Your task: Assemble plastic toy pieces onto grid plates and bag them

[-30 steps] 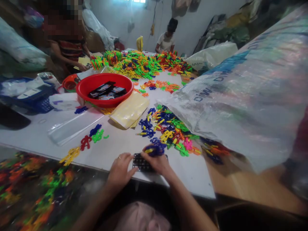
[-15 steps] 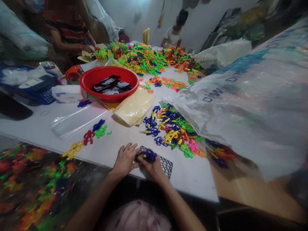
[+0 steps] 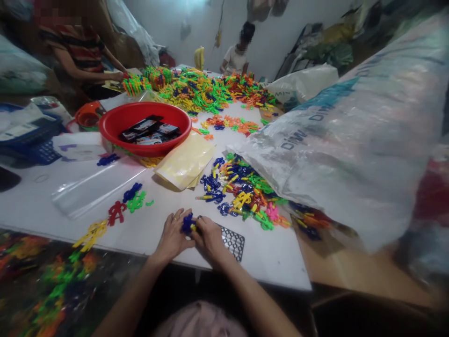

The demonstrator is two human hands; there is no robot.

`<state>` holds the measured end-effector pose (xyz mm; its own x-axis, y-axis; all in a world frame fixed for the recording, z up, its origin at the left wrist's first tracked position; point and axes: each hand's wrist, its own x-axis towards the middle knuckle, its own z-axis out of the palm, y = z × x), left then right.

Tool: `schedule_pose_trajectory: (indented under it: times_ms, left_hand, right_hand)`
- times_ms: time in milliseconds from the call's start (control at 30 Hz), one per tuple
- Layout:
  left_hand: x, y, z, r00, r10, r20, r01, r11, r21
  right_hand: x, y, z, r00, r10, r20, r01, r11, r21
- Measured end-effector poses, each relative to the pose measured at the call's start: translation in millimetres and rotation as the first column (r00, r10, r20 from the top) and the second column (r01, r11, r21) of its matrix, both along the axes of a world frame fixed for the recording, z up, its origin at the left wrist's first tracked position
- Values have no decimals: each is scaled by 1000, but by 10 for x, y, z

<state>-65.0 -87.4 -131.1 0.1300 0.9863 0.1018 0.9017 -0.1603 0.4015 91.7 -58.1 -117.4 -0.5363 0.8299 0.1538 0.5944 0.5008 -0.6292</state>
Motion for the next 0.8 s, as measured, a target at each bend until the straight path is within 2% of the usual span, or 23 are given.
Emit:
schedule_pose_trajectory:
  times_ms: [67,167,200,267,367,467,667,733,800]
  left_hand:
    - [-16,11,10,1000,-21,7,22,1000,-14]
    - [-12,8,23,1000,-15,6,15,999,-31]
    - [-5,6,23,1000,-8,4,8,999,-35]
    - [9,3,18,1000,8,-10,-8,999,-40]
    - [20,-6,8,999,22,-39,-24,999,-43]
    - [18,-18,6,998,26,-49,-28,999,-44]
    - [26,86,19,996,14,-90,-20,997,-74]
    - [9,124,48,996,-10,-89,0,994,-113]
    - [-52,105,110,996,-39,-77,26,985,-169]
  right_hand:
    - [44,3,-39,993,-40,-108,31,996,-84]
    - [75,-37,-113,957,-184,-226,130,963,-236]
    - [62,-58,-126,945,-211,-251,147,957,-251]
    - [13,-98,-126,944,-186,-274,135,972,-194]
    - [-41,-143,-80,977,-86,-197,88,996,2]
    - [-33,-152,-52,993,-86,-81,94,991,100]
    - [-211,-58,-94,993,-118,15,117,993,19]
    - [-261,-34,-53,987,-150,62,151,988,-15]
    - [-216,-17,41,989,-129,74,134,989,-65]
